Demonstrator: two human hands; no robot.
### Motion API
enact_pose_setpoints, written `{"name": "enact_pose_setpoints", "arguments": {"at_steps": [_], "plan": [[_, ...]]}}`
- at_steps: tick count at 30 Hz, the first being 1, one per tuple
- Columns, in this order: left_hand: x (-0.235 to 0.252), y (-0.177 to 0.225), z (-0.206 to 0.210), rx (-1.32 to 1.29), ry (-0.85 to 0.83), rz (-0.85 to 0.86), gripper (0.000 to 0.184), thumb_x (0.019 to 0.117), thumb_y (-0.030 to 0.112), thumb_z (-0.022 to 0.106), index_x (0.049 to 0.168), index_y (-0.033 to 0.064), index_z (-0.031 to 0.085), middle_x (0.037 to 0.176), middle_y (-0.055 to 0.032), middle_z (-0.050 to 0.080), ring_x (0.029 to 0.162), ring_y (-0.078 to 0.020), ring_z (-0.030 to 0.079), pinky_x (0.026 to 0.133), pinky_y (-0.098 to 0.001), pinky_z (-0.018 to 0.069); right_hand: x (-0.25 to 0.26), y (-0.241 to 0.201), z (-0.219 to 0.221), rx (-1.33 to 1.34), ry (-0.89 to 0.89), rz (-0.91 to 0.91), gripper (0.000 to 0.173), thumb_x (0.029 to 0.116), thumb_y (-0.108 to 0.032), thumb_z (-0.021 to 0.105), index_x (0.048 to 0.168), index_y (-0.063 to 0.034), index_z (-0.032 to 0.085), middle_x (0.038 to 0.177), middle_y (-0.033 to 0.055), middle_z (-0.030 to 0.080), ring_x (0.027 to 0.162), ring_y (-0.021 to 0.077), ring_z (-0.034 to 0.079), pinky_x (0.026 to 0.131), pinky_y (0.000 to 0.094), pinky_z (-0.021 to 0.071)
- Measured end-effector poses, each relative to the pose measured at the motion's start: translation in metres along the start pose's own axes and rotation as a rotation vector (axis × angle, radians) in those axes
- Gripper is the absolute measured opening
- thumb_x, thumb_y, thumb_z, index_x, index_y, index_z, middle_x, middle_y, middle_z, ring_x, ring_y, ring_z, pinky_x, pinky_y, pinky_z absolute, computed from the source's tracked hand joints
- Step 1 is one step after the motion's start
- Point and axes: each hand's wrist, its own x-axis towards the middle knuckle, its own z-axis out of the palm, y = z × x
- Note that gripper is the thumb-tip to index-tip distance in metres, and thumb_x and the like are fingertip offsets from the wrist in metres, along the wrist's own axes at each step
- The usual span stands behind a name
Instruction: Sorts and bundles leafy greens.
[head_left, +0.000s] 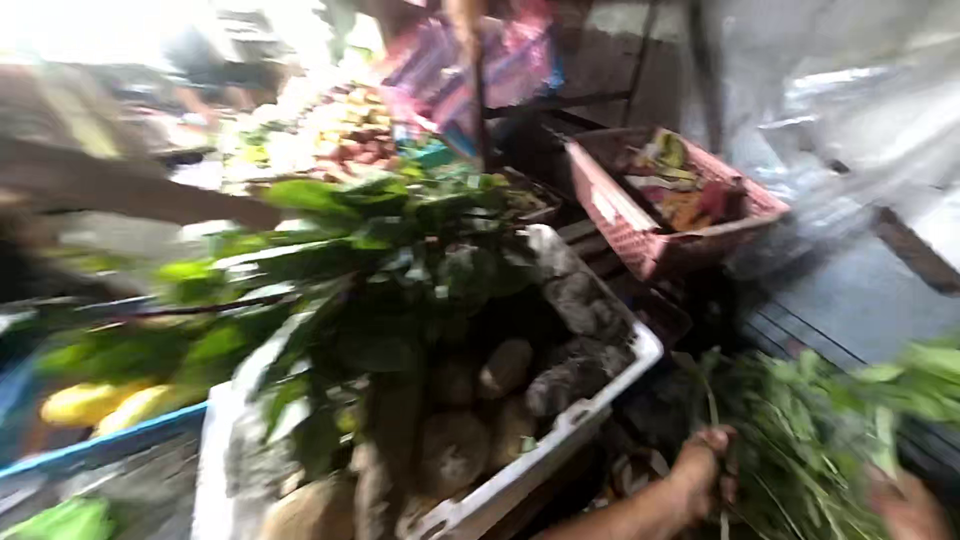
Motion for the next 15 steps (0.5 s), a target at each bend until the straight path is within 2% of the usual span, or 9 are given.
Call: {"name": "enact_pose_setpoints", "arguments": {"at_steps": [1, 2, 4, 5, 8, 12, 13, 15], "plan": [[-0.002, 0.001, 0.001, 0.003, -0.010, -0.014, 0.033, 0.1086, 0.031, 0.049, 0.140, 0.0204, 0.051, 0.074, -0.0014, 0.053, 0.051, -0.0113, 0.049, 0.045, -0.0255, 0.0448, -0.010, -0.008, 0.001, 0.090, 0.007, 0.050, 0.049, 0.1083, -0.032, 0.050, 0.144, 0.0013, 0.050, 0.131, 0.0272, 0.061, 0.114, 0.0371, 0.064, 0.099, 0.0578, 0.0516], [-0.002, 0.003, 0.004, -0.010, -0.006, -0.030, 0.033, 0.1065, 0.027, 0.054, 0.138, 0.0184, 0.052, 0.073, -0.0011, 0.053, 0.051, -0.0110, 0.050, 0.046, -0.0252, 0.0453, -0.018, -0.016, 0.001, 0.166, 0.045, 0.063, 0.042, 0.1093, -0.030, 0.049, 0.136, 0.0019, 0.056, 0.118, 0.0236, 0.065, 0.099, 0.0312, 0.066, 0.088, 0.0519, 0.0553], [0.000, 0.006, 0.009, -0.064, 0.009, -0.043, 0.017, 0.1048, 0.022, 0.057, 0.119, 0.0118, 0.059, 0.066, 0.0015, 0.050, 0.048, -0.0086, 0.047, 0.044, -0.0232, 0.0452, -0.029, -0.028, 0.001, 0.315, 0.071, 0.025, 0.036, 0.1113, -0.025, 0.042, 0.123, 0.0024, 0.062, 0.089, 0.0090, 0.061, 0.070, 0.0136, 0.056, 0.067, 0.0330, 0.0526], [0.001, 0.007, 0.012, -0.096, -0.008, -0.034, 0.012, 0.1053, 0.020, 0.055, 0.111, 0.0101, 0.059, 0.062, 0.0030, 0.047, 0.046, -0.0073, 0.045, 0.043, -0.0223, 0.0439, -0.035, -0.031, 0.001, 0.383, 0.053, 0.001, 0.036, 0.1115, -0.024, 0.039, 0.118, 0.0028, 0.063, 0.079, 0.0038, 0.057, 0.063, 0.0098, 0.052, 0.061, 0.0287, 0.0496], [0.002, 0.006, 0.023, -0.156, -0.144, 0.037, 0.014, 0.1061, 0.014, 0.051, 0.101, 0.0058, 0.062, 0.060, 0.0023, 0.049, 0.045, -0.0061, 0.045, 0.043, -0.0205, 0.0428, -0.048, -0.037, 0.004, 0.498, -0.008, -0.053, 0.036, 0.1105, -0.023, 0.038, 0.110, 0.0014, 0.065, 0.069, -0.0010, 0.054, 0.056, 0.0079, 0.049, 0.055, 0.0261, 0.0465], [-0.003, 0.001, 0.045, 0.026, -0.245, 0.112, 0.016, 0.1018, 0.007, 0.056, 0.107, 0.0016, 0.070, 0.073, -0.0028, 0.060, 0.054, -0.0074, 0.051, 0.049, -0.0212, 0.0442, -0.066, -0.049, 0.015, 0.597, 0.013, -0.073, 0.030, 0.1091, -0.017, 0.040, 0.106, -0.0002, 0.065, 0.071, -0.0022, 0.057, 0.058, 0.0059, 0.053, 0.057, 0.0223, 0.0485], [-0.003, 0.000, 0.050, 0.089, -0.242, 0.127, 0.016, 0.1013, 0.005, 0.057, 0.109, 0.0018, 0.071, 0.078, -0.0036, 0.062, 0.057, -0.0078, 0.052, 0.051, -0.0216, 0.0444, -0.068, -0.051, 0.019, 0.595, 0.023, -0.098, 0.027, 0.1083, -0.016, 0.041, 0.110, 0.0003, 0.064, 0.071, -0.0017, 0.058, 0.059, 0.0066, 0.054, 0.057, 0.0231, 0.0495], [0.001, -0.005, 0.060, 0.159, -0.176, 0.155, 0.015, 0.1004, 0.003, 0.059, 0.110, 0.0017, 0.071, 0.082, -0.0047, 0.064, 0.057, -0.0084, 0.051, 0.051, -0.0225, 0.0438, -0.070, -0.051, 0.025, 0.578, 0.014, -0.156, 0.032, 0.1071, -0.013, 0.045, 0.132, 0.0036, 0.056, 0.077, 0.0024, 0.061, 0.063, 0.0092, 0.058, 0.061, 0.0254, 0.0535]]}}
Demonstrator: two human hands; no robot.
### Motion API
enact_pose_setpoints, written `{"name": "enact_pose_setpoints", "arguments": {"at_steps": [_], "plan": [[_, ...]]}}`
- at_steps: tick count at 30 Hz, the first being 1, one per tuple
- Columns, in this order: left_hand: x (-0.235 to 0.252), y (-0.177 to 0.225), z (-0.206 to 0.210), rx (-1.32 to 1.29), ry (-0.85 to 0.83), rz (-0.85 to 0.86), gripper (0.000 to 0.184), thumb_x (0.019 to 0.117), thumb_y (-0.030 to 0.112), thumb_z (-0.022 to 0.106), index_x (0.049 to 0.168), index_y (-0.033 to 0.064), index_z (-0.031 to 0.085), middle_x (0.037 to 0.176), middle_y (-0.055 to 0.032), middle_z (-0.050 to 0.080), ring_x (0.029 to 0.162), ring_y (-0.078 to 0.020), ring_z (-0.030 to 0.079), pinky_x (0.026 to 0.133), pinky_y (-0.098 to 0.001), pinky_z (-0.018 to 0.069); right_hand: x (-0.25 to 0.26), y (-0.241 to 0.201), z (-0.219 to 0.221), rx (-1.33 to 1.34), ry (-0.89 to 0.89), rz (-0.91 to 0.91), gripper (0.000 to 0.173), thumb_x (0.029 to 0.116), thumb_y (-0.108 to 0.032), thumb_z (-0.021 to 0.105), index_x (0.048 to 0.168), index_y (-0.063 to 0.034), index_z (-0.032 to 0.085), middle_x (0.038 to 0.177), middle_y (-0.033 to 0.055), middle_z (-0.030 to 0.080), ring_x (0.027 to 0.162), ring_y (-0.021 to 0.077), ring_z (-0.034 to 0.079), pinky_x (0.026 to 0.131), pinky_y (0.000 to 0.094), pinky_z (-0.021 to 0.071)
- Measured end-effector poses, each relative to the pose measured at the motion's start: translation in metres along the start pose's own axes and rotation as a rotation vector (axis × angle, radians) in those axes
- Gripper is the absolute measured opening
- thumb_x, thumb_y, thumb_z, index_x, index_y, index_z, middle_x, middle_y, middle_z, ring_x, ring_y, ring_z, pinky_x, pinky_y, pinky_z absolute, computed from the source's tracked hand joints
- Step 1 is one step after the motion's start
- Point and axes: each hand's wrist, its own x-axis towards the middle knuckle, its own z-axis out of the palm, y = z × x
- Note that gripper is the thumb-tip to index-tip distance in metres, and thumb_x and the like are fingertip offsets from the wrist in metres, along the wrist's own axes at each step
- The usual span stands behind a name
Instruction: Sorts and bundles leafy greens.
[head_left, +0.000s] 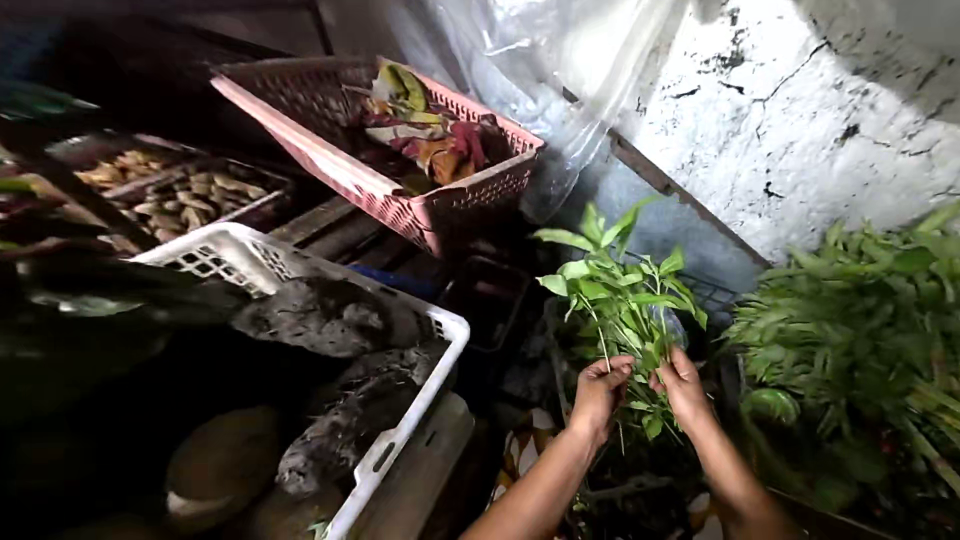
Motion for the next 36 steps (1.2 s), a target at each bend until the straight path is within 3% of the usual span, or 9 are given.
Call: {"name": "enact_pose_setpoints", "arguments": {"at_steps": [3, 6, 10, 15, 19, 27, 30, 34, 36], "plan": [[0.017, -0.012, 0.001, 0.146, 0.207, 0.097, 0.026, 0.0961, -0.001, 0.063, 0.122, 0.0007, 0.062, 0.092, -0.0079, 0.063, 0.066, -0.0115, 0.057, 0.056, -0.0255, 0.0491, -0.003, 0.000, 0.006, 0.015, 0.028, -0.008, 0.029, 0.1054, -0.010, 0.048, 0.131, 0.0027, 0.053, 0.077, 0.0040, 0.061, 0.063, 0.0109, 0.060, 0.061, 0.0262, 0.0538], [0.052, -0.016, -0.013, 0.338, 0.266, 0.136, 0.063, 0.0875, 0.000, 0.074, 0.144, -0.0009, 0.046, 0.119, -0.0192, 0.063, 0.099, -0.0227, 0.066, 0.085, -0.0376, 0.0576, -0.009, -0.004, 0.005, 0.065, 0.006, 0.034, 0.022, 0.1056, -0.011, 0.049, 0.123, 0.0013, 0.055, 0.075, 0.0042, 0.061, 0.061, 0.0116, 0.060, 0.058, 0.0255, 0.0531], [0.089, -0.017, -0.024, 0.571, 0.207, 0.154, 0.043, 0.0919, 0.017, 0.077, 0.129, -0.0021, 0.063, 0.120, -0.0179, 0.068, 0.111, -0.0245, 0.066, 0.101, -0.0433, 0.0527, -0.021, -0.018, 0.000, 0.110, -0.027, 0.120, 0.026, 0.1049, -0.011, 0.050, 0.128, -0.0003, 0.055, 0.081, 0.0034, 0.062, 0.063, 0.0101, 0.060, 0.058, 0.0242, 0.0535], [0.089, 0.001, -0.032, 0.391, 0.325, 0.226, 0.026, 0.1062, 0.014, 0.053, 0.117, -0.0062, 0.066, 0.107, -0.0149, 0.071, 0.097, -0.0177, 0.068, 0.091, -0.0366, 0.0552, -0.015, -0.015, -0.024, 0.120, 0.095, 0.045, 0.021, 0.1019, -0.007, 0.050, 0.121, -0.0002, 0.054, 0.080, 0.0034, 0.063, 0.062, 0.0109, 0.061, 0.058, 0.0257, 0.0550], [0.093, -0.008, -0.051, -0.050, 0.563, -0.036, 0.022, 0.1090, 0.022, 0.048, 0.119, 0.0038, 0.054, 0.080, -0.0057, 0.053, 0.057, -0.0123, 0.049, 0.050, -0.0279, 0.0462, -0.010, -0.010, -0.037, 0.141, 0.149, 0.031, 0.018, 0.1036, -0.006, 0.050, 0.120, 0.0004, 0.050, 0.075, 0.0034, 0.064, 0.062, 0.0110, 0.062, 0.062, 0.0259, 0.0549], [0.044, -0.021, -0.007, 0.100, -0.064, -0.011, 0.005, 0.0976, 0.003, 0.063, 0.101, 0.0016, 0.066, 0.077, -0.0030, 0.065, 0.056, -0.0063, 0.053, 0.049, -0.0204, 0.0444, -0.008, 0.011, -0.001, -0.038, -0.058, 0.099, 0.024, 0.1026, -0.007, 0.054, 0.123, 0.0048, 0.057, 0.083, 0.0061, 0.068, 0.066, 0.0112, 0.062, 0.063, 0.0268, 0.0533], [0.044, -0.014, 0.002, 0.027, -0.019, 0.025, 0.008, 0.1001, 0.003, 0.060, 0.092, 0.0011, 0.061, 0.072, -0.0042, 0.063, 0.053, -0.0082, 0.053, 0.049, -0.0227, 0.0460, -0.008, 0.011, 0.005, -0.104, -0.068, 0.108, 0.024, 0.1068, -0.015, 0.048, 0.121, 0.0027, 0.056, 0.087, 0.0067, 0.070, 0.073, 0.0133, 0.066, 0.070, 0.0301, 0.0562], [0.053, 0.007, -0.017, 0.092, 0.189, 0.138, 0.014, 0.1032, 0.010, 0.059, 0.095, -0.0010, 0.059, 0.073, -0.0060, 0.062, 0.057, -0.0108, 0.057, 0.054, -0.0258, 0.0509, 0.005, 0.016, -0.026, -0.322, 0.138, 0.209, 0.043, 0.1092, -0.021, 0.047, 0.145, 0.0035, 0.048, 0.127, 0.0226, 0.064, 0.109, 0.0283, 0.067, 0.097, 0.0463, 0.0552], [0.056, 0.015, -0.030, 0.203, 0.233, 0.183, 0.013, 0.1016, 0.010, 0.062, 0.097, -0.0026, 0.062, 0.077, -0.0076, 0.065, 0.063, -0.0131, 0.061, 0.059, -0.0284, 0.0539, 0.013, 0.027, -0.046, -0.446, 0.239, 0.261, 0.045, 0.1086, -0.025, 0.050, 0.146, -0.0002, 0.046, 0.115, 0.0240, 0.065, 0.090, 0.0317, 0.068, 0.083, 0.0507, 0.0572]]}}
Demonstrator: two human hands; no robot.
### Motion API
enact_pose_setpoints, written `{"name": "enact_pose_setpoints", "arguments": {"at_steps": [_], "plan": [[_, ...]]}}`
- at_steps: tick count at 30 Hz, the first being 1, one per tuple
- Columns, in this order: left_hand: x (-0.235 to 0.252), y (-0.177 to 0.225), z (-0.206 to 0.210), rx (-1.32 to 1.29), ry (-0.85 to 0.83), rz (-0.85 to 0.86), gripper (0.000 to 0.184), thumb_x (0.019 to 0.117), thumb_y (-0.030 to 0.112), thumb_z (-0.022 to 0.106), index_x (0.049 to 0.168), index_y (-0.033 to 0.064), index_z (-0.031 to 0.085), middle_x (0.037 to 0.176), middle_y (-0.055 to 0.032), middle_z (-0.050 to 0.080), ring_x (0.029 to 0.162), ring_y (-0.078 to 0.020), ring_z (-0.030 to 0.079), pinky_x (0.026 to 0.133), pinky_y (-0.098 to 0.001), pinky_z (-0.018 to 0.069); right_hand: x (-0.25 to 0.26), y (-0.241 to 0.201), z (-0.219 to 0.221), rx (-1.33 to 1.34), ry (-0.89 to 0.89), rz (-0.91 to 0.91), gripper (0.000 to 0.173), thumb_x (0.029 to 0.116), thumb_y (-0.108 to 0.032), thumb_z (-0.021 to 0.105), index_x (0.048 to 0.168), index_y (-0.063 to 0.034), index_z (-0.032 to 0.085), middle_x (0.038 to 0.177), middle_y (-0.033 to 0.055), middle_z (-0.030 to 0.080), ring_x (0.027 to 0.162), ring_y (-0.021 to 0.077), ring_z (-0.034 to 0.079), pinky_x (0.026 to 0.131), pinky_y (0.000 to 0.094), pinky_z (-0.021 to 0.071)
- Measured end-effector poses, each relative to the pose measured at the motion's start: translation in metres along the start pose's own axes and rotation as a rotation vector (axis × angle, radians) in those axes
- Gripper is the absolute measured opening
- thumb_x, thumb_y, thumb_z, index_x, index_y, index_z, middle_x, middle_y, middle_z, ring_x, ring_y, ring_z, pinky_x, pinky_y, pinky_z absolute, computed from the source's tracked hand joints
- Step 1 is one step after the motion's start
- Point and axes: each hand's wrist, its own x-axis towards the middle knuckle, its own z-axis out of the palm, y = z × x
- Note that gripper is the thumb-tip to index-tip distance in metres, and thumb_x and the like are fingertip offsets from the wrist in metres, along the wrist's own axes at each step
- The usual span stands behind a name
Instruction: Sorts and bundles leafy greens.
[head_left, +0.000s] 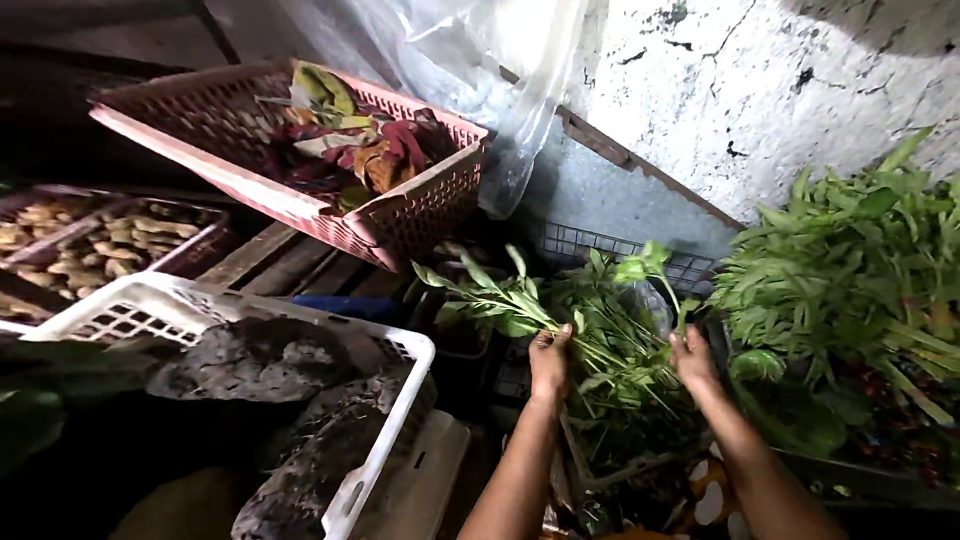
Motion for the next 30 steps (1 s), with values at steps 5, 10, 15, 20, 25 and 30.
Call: {"name": "enact_pose_setpoints", "arguments": {"at_steps": [5, 10, 15, 20, 25, 30], "plan": [[-0.010, -0.009, 0.002, 0.264, -0.132, -0.087, 0.017, 0.0941, 0.011, 0.074, 0.102, -0.0026, 0.069, 0.085, -0.0092, 0.071, 0.075, -0.0143, 0.068, 0.072, -0.0323, 0.0590, -0.014, -0.038, -0.001, -0.321, -0.078, -0.012, 0.065, 0.1030, -0.043, 0.059, 0.154, -0.0076, 0.039, 0.120, 0.0252, 0.068, 0.110, 0.0425, 0.067, 0.097, 0.0616, 0.0519], [-0.020, -0.033, 0.016, 0.052, -0.190, -0.161, 0.013, 0.0962, 0.007, 0.070, 0.103, -0.0047, 0.067, 0.076, -0.0093, 0.068, 0.055, -0.0124, 0.059, 0.050, -0.0252, 0.0510, -0.040, -0.061, 0.044, -0.400, -0.192, -0.311, 0.037, 0.1097, -0.029, 0.041, 0.127, -0.0102, 0.067, 0.116, 0.0133, 0.072, 0.107, 0.0306, 0.070, 0.095, 0.0525, 0.0548], [-0.031, -0.040, 0.007, -0.145, -0.080, -0.118, 0.010, 0.0978, 0.002, 0.065, 0.102, -0.0069, 0.067, 0.070, -0.0099, 0.066, 0.048, -0.0108, 0.055, 0.045, -0.0240, 0.0484, -0.046, -0.064, 0.057, -0.521, -0.343, -0.340, 0.037, 0.1096, -0.030, 0.041, 0.118, -0.0086, 0.069, 0.121, 0.0132, 0.070, 0.110, 0.0305, 0.069, 0.094, 0.0514, 0.0542], [-0.032, -0.039, -0.009, -0.118, -0.081, -0.126, 0.012, 0.1024, 0.005, 0.058, 0.093, -0.0023, 0.061, 0.074, -0.0078, 0.066, 0.056, -0.0108, 0.059, 0.053, -0.0254, 0.0524, -0.031, -0.044, 0.062, -0.277, -0.658, -0.264, 0.042, 0.1087, -0.040, 0.044, 0.117, -0.0058, 0.066, 0.106, 0.0170, 0.069, 0.102, 0.0313, 0.067, 0.093, 0.0560, 0.0512], [-0.022, -0.028, -0.025, 0.036, -0.049, -0.078, 0.012, 0.1042, 0.008, 0.056, 0.102, -0.0035, 0.061, 0.078, -0.0087, 0.066, 0.060, -0.0132, 0.062, 0.055, -0.0280, 0.0544, -0.051, -0.028, 0.084, -0.257, -0.688, -0.298, 0.042, 0.1070, -0.037, 0.048, 0.114, 0.0011, 0.065, 0.115, 0.0203, 0.065, 0.109, 0.0331, 0.064, 0.097, 0.0528, 0.0504], [-0.024, 0.005, -0.025, 0.171, 0.029, 0.098, 0.014, 0.1040, 0.007, 0.056, 0.096, -0.0014, 0.064, 0.074, -0.0056, 0.066, 0.060, -0.0115, 0.062, 0.055, -0.0265, 0.0540, -0.049, -0.028, 0.086, -0.373, -0.520, -0.554, 0.043, 0.1066, -0.035, 0.046, 0.106, 0.0021, 0.067, 0.103, 0.0196, 0.070, 0.104, 0.0338, 0.068, 0.100, 0.0525, 0.0477]]}}
